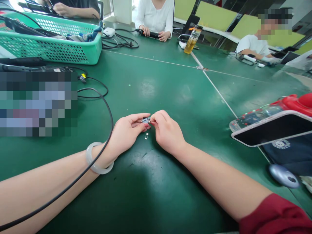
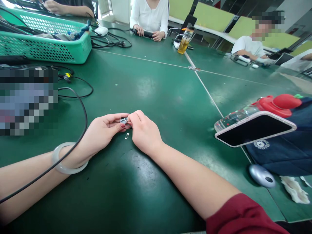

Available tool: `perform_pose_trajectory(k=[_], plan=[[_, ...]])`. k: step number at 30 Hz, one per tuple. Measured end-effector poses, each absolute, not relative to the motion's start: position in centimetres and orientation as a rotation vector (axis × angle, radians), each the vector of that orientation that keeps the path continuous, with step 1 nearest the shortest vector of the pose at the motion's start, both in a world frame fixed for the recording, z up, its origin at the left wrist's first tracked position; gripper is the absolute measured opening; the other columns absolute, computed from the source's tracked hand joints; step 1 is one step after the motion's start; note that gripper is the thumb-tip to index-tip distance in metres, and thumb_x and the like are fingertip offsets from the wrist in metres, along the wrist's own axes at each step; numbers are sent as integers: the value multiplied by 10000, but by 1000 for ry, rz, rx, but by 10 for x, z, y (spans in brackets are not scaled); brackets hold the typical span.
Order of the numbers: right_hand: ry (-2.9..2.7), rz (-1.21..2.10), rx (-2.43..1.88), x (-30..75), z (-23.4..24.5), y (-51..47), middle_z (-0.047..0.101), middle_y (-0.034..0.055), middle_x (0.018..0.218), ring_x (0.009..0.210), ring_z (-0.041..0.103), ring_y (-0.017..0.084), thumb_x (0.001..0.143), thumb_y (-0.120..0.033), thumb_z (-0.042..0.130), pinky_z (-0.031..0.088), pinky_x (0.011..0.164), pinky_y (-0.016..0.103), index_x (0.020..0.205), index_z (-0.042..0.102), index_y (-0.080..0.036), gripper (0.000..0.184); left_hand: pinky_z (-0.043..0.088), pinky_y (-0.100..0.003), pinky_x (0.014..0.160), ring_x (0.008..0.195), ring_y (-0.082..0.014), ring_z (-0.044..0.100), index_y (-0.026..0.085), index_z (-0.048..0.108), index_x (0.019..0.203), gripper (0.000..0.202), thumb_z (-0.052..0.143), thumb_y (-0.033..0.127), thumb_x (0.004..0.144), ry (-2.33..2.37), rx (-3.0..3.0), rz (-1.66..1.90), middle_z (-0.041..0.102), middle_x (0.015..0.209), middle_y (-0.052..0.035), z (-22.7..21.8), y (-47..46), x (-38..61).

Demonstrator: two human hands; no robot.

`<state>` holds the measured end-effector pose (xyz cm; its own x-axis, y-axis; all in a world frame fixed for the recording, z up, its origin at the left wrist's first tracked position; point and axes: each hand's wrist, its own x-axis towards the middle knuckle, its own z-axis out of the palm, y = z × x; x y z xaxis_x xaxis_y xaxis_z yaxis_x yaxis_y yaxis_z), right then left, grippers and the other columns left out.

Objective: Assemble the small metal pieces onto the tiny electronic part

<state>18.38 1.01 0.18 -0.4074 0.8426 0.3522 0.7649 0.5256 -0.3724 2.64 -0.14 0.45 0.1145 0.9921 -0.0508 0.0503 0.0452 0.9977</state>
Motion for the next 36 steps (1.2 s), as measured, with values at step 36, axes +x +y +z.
perform_pose_trajectory(k=[36], plan=[[-2272, 412, -1304, 197, -10, 21, 629, 29, 941, 806, 591, 138, 841, -222, 625, 471, 745, 273, 945, 707, -211, 133, 533, -282, 774, 768, -135, 631, 134, 642, 1186, 368, 573, 291, 860, 1351, 1258, 1102, 708, 904, -65, 7, 3, 25]])
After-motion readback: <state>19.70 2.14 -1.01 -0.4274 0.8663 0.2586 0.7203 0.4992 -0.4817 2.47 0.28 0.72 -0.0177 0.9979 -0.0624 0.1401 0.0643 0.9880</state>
